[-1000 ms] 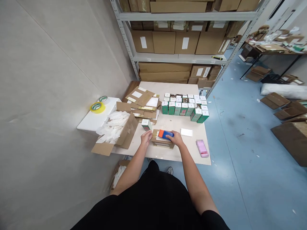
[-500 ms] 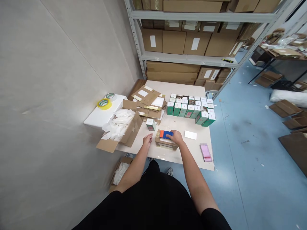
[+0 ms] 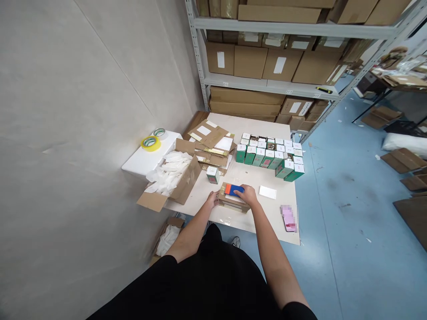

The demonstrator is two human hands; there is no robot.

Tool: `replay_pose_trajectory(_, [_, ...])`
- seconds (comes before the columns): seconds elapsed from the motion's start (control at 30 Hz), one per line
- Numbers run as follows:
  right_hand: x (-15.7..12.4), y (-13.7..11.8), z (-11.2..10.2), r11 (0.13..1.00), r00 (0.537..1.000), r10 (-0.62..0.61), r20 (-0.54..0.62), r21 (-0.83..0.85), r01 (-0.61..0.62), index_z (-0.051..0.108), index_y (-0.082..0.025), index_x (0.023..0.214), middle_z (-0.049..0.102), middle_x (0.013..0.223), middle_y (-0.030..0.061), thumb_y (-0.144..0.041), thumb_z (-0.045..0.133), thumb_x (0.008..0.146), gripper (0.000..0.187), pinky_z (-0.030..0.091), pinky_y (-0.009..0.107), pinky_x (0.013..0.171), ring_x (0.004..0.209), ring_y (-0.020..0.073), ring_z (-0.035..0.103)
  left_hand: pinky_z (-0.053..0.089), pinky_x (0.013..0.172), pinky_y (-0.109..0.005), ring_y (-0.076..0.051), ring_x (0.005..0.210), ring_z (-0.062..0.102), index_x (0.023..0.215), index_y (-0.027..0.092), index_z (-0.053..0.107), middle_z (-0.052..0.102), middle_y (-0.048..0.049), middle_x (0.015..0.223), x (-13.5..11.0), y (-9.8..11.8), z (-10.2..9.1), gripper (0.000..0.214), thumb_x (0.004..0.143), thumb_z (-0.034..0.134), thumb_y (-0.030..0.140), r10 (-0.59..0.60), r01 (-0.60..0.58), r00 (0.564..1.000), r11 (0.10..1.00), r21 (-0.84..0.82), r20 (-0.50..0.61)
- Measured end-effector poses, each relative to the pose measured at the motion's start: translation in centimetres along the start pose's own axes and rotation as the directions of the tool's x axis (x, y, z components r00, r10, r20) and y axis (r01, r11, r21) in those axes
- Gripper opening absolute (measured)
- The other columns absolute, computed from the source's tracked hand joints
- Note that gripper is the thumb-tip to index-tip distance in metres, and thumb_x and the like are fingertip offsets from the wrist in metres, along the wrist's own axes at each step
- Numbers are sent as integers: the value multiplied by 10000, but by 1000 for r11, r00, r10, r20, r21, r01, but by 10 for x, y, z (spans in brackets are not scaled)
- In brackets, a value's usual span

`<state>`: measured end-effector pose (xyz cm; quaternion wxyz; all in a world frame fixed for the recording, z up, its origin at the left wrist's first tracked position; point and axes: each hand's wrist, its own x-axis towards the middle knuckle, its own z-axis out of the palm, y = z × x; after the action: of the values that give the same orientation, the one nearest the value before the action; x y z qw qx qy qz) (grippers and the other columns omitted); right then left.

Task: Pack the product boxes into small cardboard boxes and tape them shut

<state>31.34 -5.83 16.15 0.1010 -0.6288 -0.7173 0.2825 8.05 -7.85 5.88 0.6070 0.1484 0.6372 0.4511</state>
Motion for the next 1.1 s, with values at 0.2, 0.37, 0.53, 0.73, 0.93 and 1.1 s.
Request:
replay_pose_trajectory(0.2, [0, 0, 0, 1000, 1000, -2, 4, 0, 2, 761, -233, 1075, 786, 1034, 70, -552, 697, 899, 370, 466, 286, 805, 967, 248, 705, 416, 1157, -372, -318, 1381, 538, 1200, 246, 720, 589, -94, 1489, -2, 39, -18, 697, 538, 829, 57, 180, -202, 977, 951, 236, 111])
replay_pose_trajectory(0.37, [1, -6, -4, 998, 999, 47, 20, -44, -46, 767, -243, 1060, 790, 1020, 79, -584, 707, 887, 386, 452, 284, 759, 954, 257, 709, 318, 1234, -394, -360, 1482, 424, 1220, 235, 746, 513, -95, 1581, -4, 71, -4, 884, 377, 920, 35, 190, -531, 772, 718, 450, 607])
replay_pose_trajectory(0.53, [1, -14, -8, 994, 997, 60, 43, -99, -56, 774, -228, 1006, 788, 986, 101, -593, 714, 880, 390, 451, 289, 741, 941, 263, 709, 333, 1203, -380, -373, 1455, 443, 1172, 225, 755, 540, -113, 1559, 2, 78, 9, 863, 348, 965, 78, 154, -514, 801, 671, 534, 578])
replay_pose_trajectory(0.73, [-2, -15, -10, 990, 995, 83, 63, -124, -74, 783, -216, 968, 783, 982, 133, -643, 715, 857, 447, 461, 305, 732, 937, 283, 709, 404, 1143, -332, -326, 1404, 526, 1203, 297, 740, 552, -68, 1552, 6, 68, 6, 853, 389, 996, 293, 183, -561, 797, 575, 595, 575])
replay_pose_trajectory(0.93, [-8, 5, -23, 986, 990, 121, 73, -120, -112, 789, -203, 920, 781, 940, 131, -672, 712, 843, 482, 444, 294, 687, 880, 267, 711, 358, 1176, -343, -353, 1476, 434, 1235, 316, 718, 481, -51, 1609, 4, 60, 10, 981, 298, 1002, 252, 144, -554, 797, 561, 615, 587])
replay_pose_trajectory(1.1, [-20, 32, -39, 984, 987, 148, 56, -107, -142, 790, -209, 902, 783, 937, 110, -593, 750, 836, 392, 427, 282, 662, 875, 254, 710, 330, 1187, -338, -373, 1504, 392, 1203, 290, 723, 440, -89, 1635, 9, 63, 15, 952, 294, 1002, 257, 129, -504, 827, 602, 619, 548])
